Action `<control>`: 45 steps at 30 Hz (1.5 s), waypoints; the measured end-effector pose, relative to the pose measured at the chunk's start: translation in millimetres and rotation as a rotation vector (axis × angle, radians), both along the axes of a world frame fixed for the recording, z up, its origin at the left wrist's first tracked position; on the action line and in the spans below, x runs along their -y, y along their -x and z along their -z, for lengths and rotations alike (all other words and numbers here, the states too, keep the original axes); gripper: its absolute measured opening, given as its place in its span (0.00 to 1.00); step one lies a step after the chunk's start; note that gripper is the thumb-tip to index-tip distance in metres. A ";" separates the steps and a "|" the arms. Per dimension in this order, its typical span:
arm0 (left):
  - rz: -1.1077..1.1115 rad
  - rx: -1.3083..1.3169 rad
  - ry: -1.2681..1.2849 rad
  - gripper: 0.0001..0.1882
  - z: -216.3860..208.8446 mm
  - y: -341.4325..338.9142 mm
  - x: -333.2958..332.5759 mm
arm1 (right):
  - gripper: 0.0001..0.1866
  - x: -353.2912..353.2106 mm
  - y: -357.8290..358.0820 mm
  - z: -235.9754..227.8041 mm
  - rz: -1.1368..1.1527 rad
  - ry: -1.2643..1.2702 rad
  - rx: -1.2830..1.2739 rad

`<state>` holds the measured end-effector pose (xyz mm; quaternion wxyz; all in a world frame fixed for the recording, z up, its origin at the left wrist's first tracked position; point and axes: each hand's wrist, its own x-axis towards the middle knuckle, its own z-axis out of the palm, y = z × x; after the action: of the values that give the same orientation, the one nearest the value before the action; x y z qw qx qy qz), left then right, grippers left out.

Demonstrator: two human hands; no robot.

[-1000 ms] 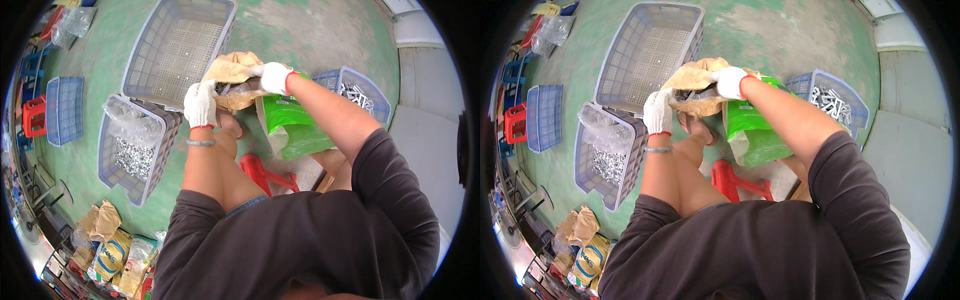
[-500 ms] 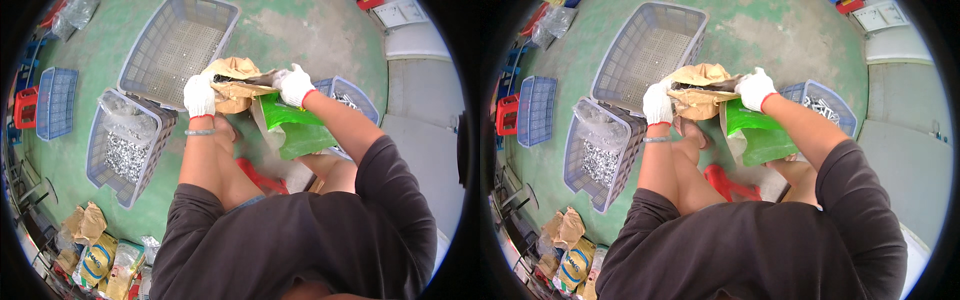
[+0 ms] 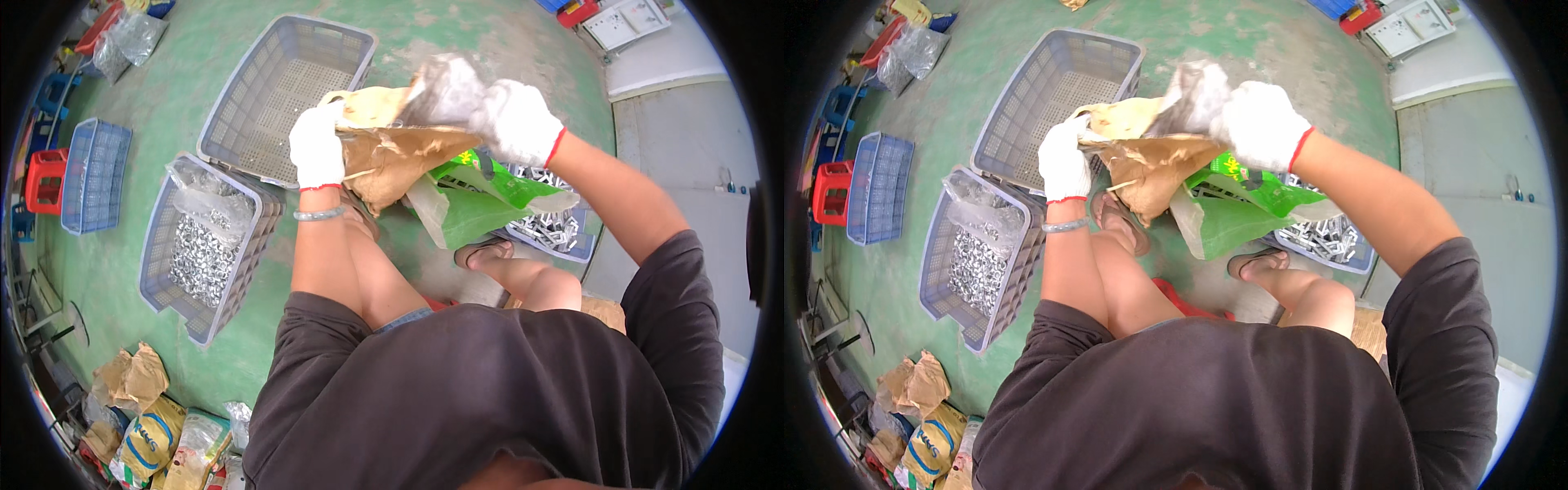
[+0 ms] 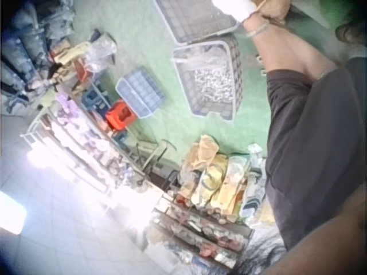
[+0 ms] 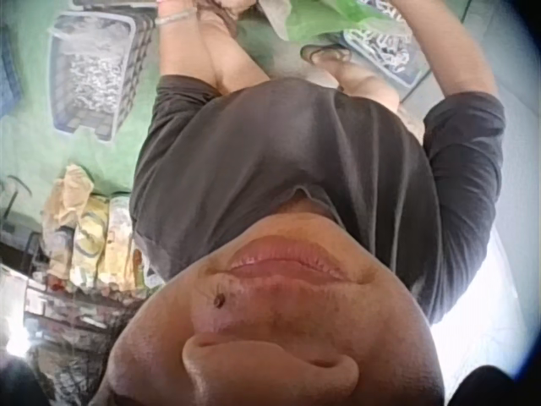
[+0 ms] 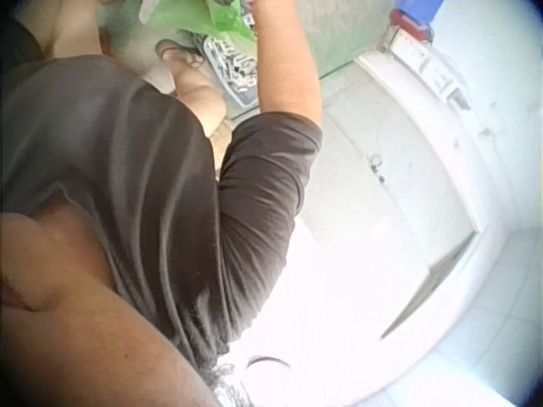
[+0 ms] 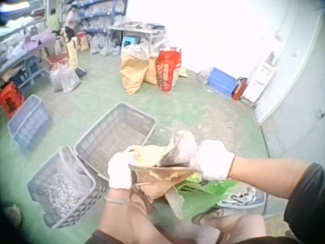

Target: The person picks up metal rectangular frames from a paper bag, turns them over to check both sides, and places them into a blue plastic bin.

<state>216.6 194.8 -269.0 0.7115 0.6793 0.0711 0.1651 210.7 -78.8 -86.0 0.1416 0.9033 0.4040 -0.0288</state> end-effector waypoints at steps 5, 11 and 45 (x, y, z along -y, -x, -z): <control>0.016 -0.094 -1.064 0.14 -5.8 10.5 -10.5 | 0.06 -20.4 53.6 13.9 -0.062 -0.173 -0.065; 0.108 -0.353 -1.081 0.16 -25.6 33.6 -14.7 | 0.16 -28.7 64.3 5.5 0.404 -0.043 -0.413; 0.411 -0.733 -1.348 0.48 -23.6 -130.6 0.0 | 0.15 36.6 123.1 54.0 0.183 -0.647 0.232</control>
<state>347.2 194.8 -245.5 0.0944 0.9743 0.0584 -0.1961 87.6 -115.4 -140.0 -0.1103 0.9310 0.2909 0.1909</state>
